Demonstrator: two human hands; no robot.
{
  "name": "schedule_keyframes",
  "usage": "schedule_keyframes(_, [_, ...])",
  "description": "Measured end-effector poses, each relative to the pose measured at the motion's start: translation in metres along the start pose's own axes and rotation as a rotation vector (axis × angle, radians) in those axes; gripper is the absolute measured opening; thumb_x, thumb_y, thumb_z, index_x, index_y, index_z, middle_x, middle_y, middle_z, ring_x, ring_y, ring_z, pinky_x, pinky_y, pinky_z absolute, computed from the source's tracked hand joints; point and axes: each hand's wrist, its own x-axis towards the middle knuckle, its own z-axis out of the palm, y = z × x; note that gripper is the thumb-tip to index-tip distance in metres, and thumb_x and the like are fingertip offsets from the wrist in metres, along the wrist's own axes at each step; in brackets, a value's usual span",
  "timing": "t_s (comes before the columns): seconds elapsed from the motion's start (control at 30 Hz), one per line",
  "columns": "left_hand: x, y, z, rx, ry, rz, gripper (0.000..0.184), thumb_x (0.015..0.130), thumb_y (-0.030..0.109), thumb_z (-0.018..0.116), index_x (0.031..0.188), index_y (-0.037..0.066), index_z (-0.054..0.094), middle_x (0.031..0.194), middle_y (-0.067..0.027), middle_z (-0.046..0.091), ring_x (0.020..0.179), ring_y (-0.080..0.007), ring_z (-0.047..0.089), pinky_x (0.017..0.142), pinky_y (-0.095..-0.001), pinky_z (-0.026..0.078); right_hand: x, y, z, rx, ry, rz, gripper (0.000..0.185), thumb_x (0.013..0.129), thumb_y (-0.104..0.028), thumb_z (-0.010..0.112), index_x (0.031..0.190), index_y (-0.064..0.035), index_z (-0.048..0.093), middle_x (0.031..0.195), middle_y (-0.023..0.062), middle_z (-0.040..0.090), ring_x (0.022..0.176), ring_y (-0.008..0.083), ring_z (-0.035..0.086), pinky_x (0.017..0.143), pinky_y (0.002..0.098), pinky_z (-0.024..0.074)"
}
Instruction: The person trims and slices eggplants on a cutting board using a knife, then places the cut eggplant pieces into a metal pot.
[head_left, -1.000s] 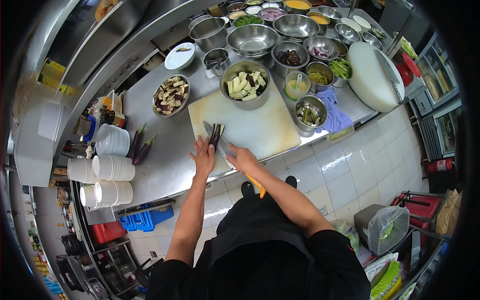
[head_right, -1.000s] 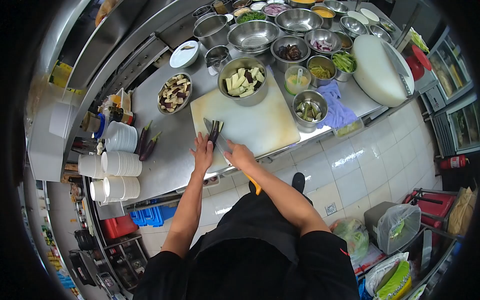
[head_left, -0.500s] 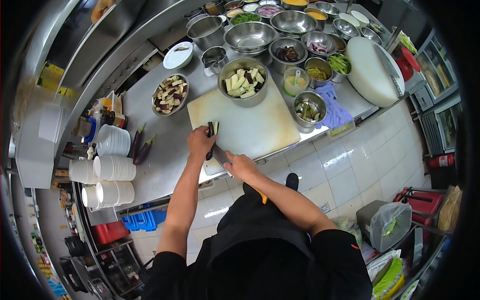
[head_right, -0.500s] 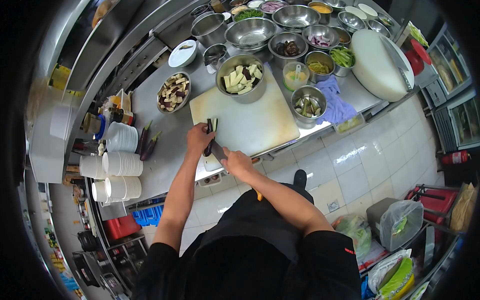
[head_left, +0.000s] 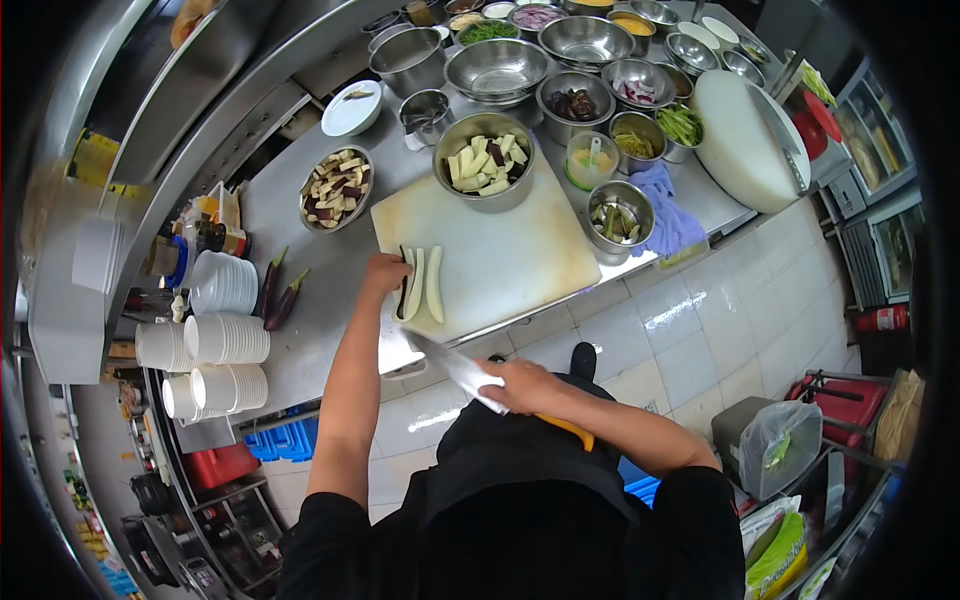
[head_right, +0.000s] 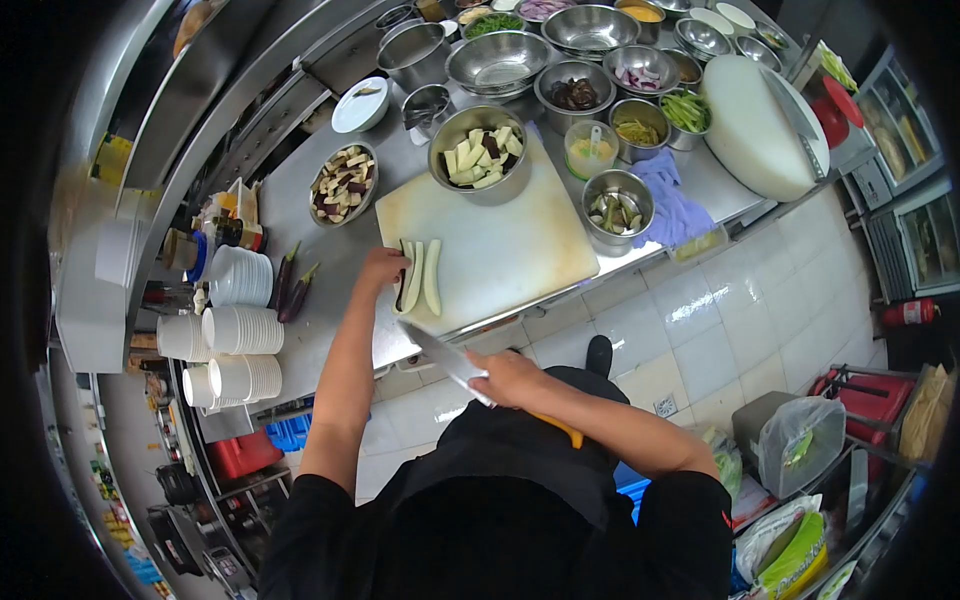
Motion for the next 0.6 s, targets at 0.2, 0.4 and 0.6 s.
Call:
schedule_keyframes(0.2, [-0.007, -0.036, -0.001, -0.025, 0.234, 0.242, 0.026, 0.077, 0.011, 0.066, 0.099, 0.000, 0.075, 0.080, -0.0123, 0.073, 0.067, -0.0216, 0.068, 0.063, -0.0350, 0.053, -0.020, 0.021, -0.028, -0.007, 0.182, 0.050, 0.059, 0.093, -0.039, 0.062, 0.144, -0.0123, 0.049, 0.089, 0.0229, 0.070, 0.088, 0.0384, 0.067, 0.085, 0.0466, 0.0517])
schedule_keyframes(0.4, [-0.058, -0.019, 0.076, 0.396, 0.657, 0.458, 0.045, 0.085, 0.019, 0.068, 0.124, -0.002, 0.061, 0.110, -0.0193, 0.065, 0.100, -0.0360, 0.061, 0.086, -0.0463, 0.048, -0.008, 0.051, -0.032, 0.089, 0.366, 0.159, 0.058, 0.092, -0.035, 0.064, 0.144, -0.0117, 0.050, 0.082, 0.0240, 0.069, 0.083, 0.0399, 0.068, 0.078, 0.0486, 0.0530])
schedule_keyframes(0.6, [-0.086, 0.014, 0.122, 0.517, 0.372, 0.742, 0.064, 0.084, 0.018, 0.069, 0.139, -0.003, 0.047, 0.137, -0.0165, 0.050, 0.127, -0.0358, 0.043, 0.104, -0.0490, 0.035, 0.013, 0.055, -0.054, -0.329, 0.522, 0.226, 0.086, 0.086, -0.031, 0.069, 0.157, -0.0157, 0.022, 0.091, 0.0238, 0.071, 0.086, 0.0447, 0.068, 0.083, 0.0513, 0.0526])
